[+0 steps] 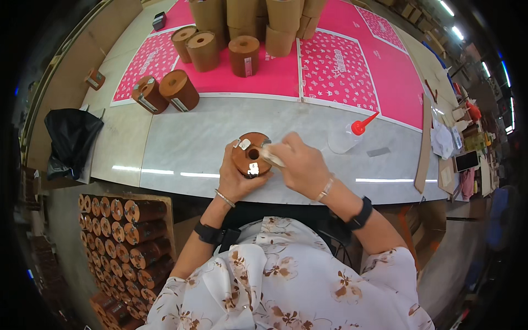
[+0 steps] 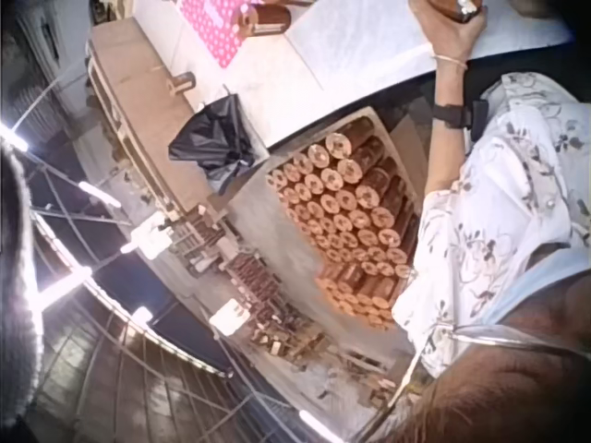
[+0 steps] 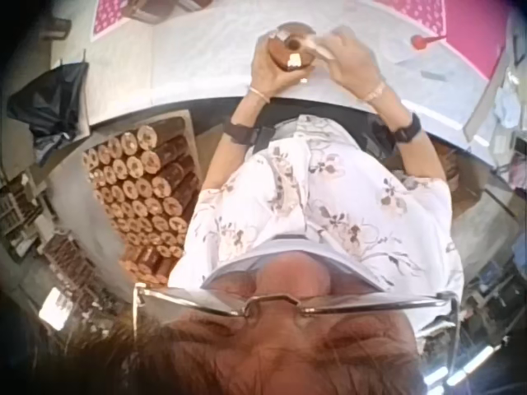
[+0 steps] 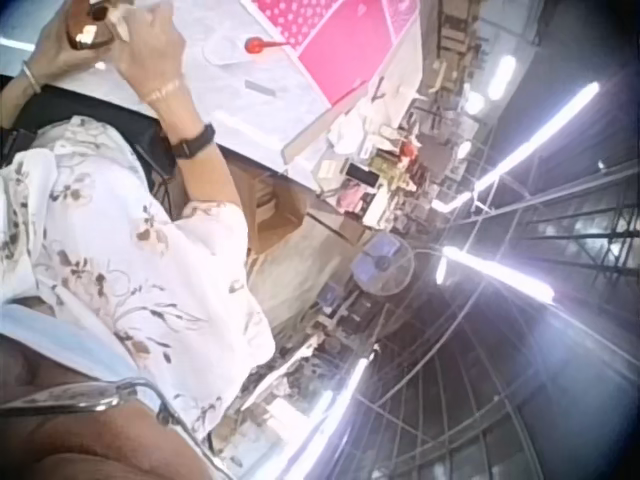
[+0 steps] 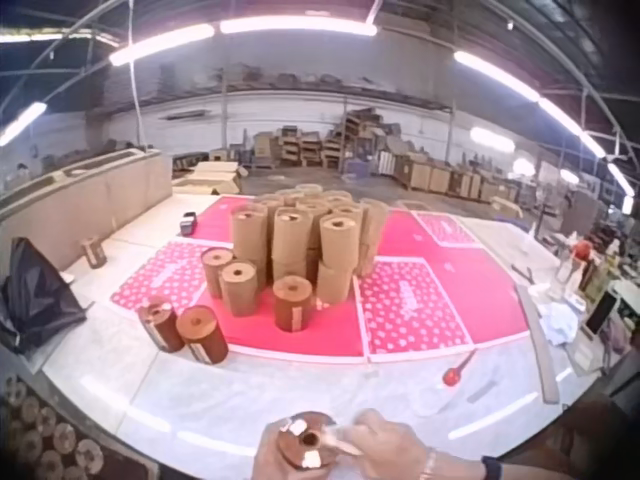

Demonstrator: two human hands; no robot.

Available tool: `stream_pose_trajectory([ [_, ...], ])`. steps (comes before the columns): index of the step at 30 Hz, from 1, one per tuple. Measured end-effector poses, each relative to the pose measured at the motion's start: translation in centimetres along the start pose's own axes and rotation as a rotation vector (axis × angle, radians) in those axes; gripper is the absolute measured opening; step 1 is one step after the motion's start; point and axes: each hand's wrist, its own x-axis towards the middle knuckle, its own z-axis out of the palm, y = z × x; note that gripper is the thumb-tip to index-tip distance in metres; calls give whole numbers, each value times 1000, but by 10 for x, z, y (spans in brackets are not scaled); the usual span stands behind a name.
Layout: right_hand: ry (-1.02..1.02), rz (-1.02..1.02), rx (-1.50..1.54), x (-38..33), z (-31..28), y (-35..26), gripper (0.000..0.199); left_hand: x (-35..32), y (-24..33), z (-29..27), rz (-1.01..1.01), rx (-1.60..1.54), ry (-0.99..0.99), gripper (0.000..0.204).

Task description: Cleaning and wiping cylindrical wooden furniture components with a cloth and cleaning fluid.

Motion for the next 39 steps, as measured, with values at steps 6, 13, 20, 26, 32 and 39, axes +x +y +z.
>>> stream_pose_trajectory([
  [6,161,-13,-3,3,12,-4,20,-2,-4,-1,2,33,-24,87],
  [13,21,-64,51,-38,4,-39,25,1,-6,1,27,14,-4,91],
  [20,74,-179,-122,-8,9,-8,26,-3,-9,-6,-4,-20,-25,89],
  [26,76,8,39,4,-10,-28,25,-3,-8,-3,30,52,-41,89],
  [32,-196,-254,73,9,-3,-27,33,-6,-11,-4,12,-54,-4,88],
  [39,-30,-370,135,42,12,-42,23,-3,-39,1,291,331,-61,88],
])
